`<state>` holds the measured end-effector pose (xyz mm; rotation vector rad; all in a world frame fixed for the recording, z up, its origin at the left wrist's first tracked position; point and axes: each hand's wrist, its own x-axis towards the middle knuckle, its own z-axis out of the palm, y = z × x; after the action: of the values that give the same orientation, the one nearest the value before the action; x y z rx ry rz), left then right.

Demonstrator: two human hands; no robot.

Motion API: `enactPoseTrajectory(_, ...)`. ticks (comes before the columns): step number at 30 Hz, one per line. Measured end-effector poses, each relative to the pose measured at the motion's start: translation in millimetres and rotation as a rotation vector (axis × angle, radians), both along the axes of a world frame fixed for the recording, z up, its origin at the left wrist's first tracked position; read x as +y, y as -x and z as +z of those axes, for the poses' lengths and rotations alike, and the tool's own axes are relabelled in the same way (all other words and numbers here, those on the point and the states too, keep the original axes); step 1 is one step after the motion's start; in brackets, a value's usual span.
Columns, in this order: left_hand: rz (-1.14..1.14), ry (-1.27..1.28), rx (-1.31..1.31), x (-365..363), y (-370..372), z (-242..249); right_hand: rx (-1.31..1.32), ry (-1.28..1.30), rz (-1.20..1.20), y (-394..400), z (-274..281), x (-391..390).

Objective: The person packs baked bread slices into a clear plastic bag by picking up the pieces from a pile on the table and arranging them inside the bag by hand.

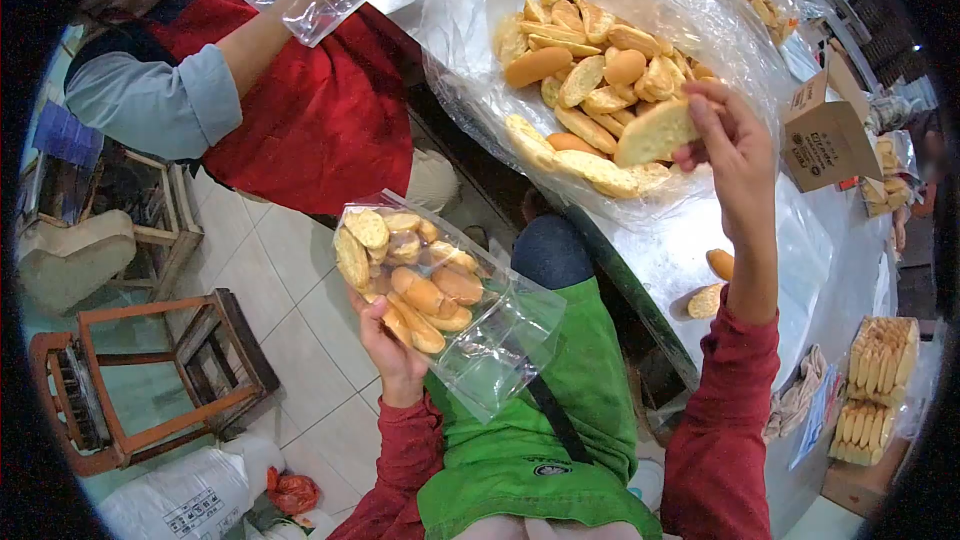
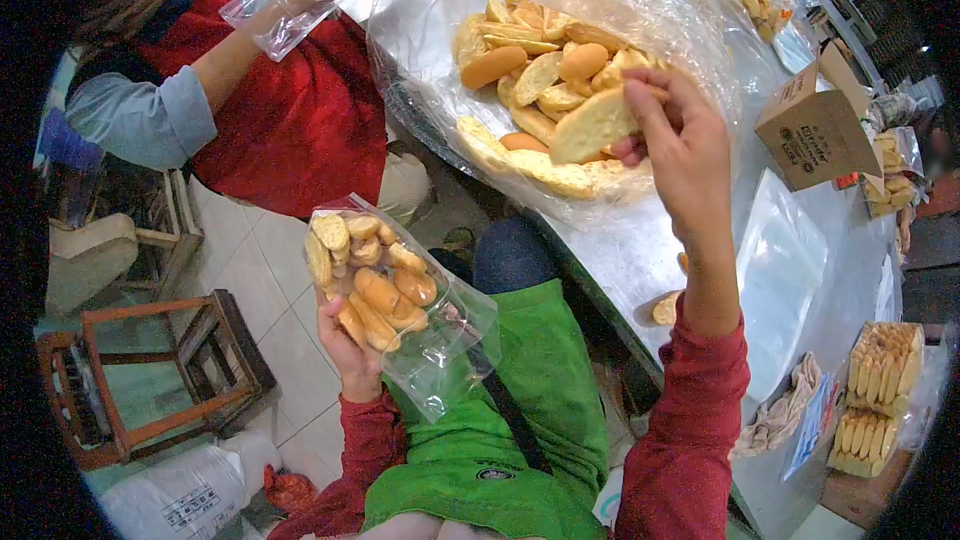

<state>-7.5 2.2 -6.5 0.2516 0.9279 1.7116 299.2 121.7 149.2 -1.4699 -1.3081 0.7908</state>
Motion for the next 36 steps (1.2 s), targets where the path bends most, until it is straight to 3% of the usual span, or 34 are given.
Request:
enactPoseTrajectory(3,-0.030,-0.035,-0.002,2.4,-1.1,0.6,0.221,0.114,0.186,6.2,0.9,-35.3)
enactPoseTrajectory(7,0.021,-0.042,-0.025,3.0,2.3,-3.6,0.183,0.228,0.182,19.0,-1.2,-100.5)
enactPoseTrajectory(11,0.024,-0.045,-0.087,1.2,3.3,-5.8,0.415,0.348,0.252,18.3,-15.7,-150.9)
enactPoseTrajectory(20,0.023,-0.008,0.017,0.9,-12.9,14.3,0.685,0.452,0.391,84.2,-60.1,-175.6)
enactPoseTrajectory(24,0.019,-0.002,0.016,-2.7,-15.7,16.9,0.566,0.394,0.465,106.4,-80.3,-165.9)
enactPoseTrajectory(27,0.011,-0.011,0.045,-4.1,-15.6,13.6,0.301,0.301,0.522,119.1,-89.4,-156.6)
enactPoseTrajectory(36,-0.043,-0.033,0.016,-6.7,-22.9,16.3,-0.227,-0.179,0.422,149.2,-110.8,-138.3)
